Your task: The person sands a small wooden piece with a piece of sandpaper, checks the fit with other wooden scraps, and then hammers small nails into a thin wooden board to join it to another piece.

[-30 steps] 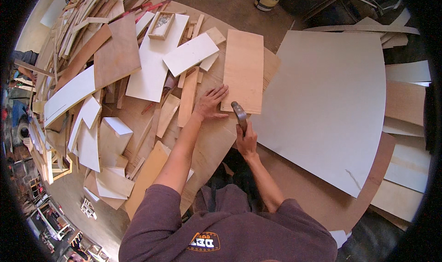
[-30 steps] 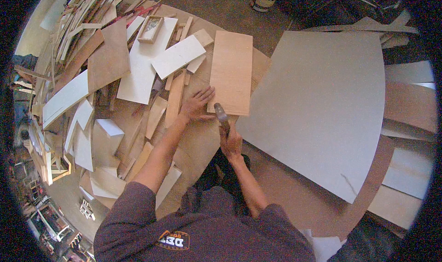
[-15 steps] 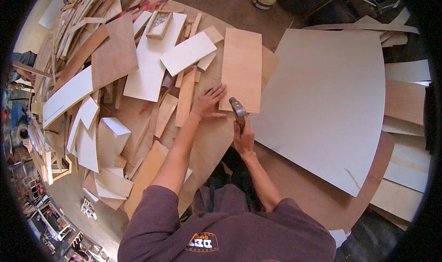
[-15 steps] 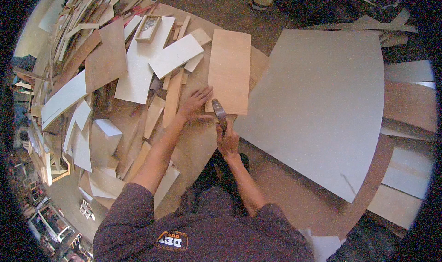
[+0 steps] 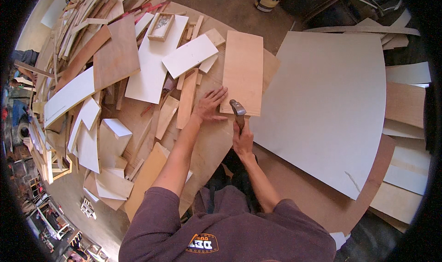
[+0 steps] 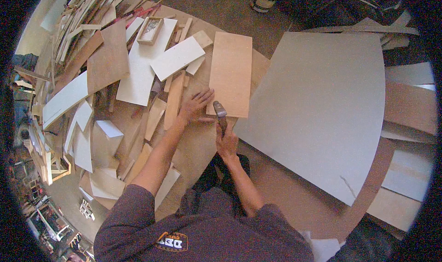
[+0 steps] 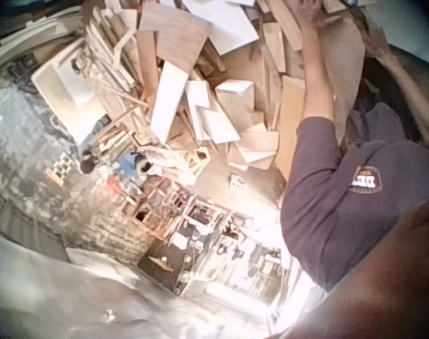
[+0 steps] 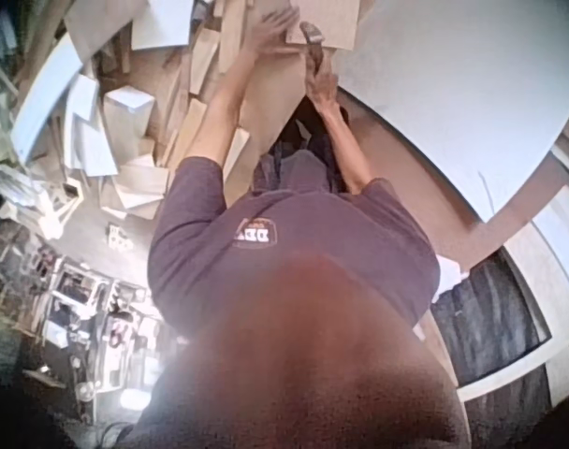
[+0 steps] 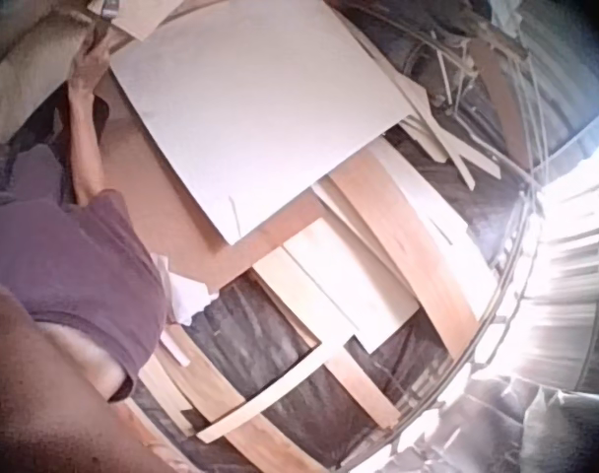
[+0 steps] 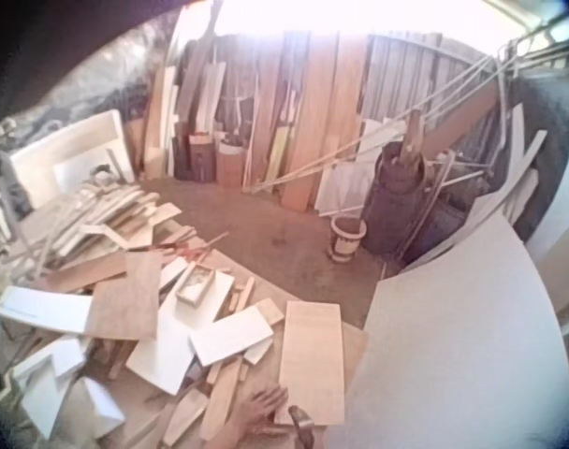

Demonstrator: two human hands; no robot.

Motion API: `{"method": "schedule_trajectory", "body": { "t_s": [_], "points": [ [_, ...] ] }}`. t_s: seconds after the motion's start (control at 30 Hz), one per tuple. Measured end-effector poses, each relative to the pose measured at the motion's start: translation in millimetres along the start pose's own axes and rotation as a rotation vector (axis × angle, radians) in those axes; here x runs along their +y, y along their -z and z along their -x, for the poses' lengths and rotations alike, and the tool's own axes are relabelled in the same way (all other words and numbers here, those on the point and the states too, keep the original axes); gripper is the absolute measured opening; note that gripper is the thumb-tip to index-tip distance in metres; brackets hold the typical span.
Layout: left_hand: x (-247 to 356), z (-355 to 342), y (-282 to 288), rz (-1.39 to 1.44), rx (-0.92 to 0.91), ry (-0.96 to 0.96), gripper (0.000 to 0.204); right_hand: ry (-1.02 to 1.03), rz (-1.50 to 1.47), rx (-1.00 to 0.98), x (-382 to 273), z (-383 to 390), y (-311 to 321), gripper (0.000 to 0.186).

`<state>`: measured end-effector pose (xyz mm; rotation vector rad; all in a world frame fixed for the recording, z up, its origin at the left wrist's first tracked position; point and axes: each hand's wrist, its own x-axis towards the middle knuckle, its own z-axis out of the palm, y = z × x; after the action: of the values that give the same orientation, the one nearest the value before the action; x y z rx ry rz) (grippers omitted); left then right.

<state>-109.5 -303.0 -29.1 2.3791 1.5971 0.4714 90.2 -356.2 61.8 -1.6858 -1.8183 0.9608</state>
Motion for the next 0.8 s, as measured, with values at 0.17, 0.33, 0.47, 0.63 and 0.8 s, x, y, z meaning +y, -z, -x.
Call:
{"method": "schedule_trajectory", "body": {
  "t_s": [0.17,0.33,0.47,0.63,0.8],
  "points": [
    [4.3,-2.7,6.1,0.025,0.039,-0.005,0.107,0.32,-0.122,0.139,1.2,10.1,15.5,0.031],
    [2.3,-6.8,4.2,0.03,0.012,-0.028,0.105,0.106,0.011,-0.041,20.6,11.0,-6.2,0.035],
    [-0.4,-10.1,3.1,0.01,-0.012,0.017,0.105,-0.041,0.103,-0.095,25.9,-6.5,-12.2,0.039],
    [1.6,-3.3,-3.9,-0.014,0.023,-0.028,0.106,0.096,-0.084,0.182,8.5,5.4,8.7,0.039],
    [0.4,-3.1,-15.1,-0.035,0.019,0.075,0.103,0.083,-0.158,0.208,5.8,0.1,14.4,0.035]
  ]
}}
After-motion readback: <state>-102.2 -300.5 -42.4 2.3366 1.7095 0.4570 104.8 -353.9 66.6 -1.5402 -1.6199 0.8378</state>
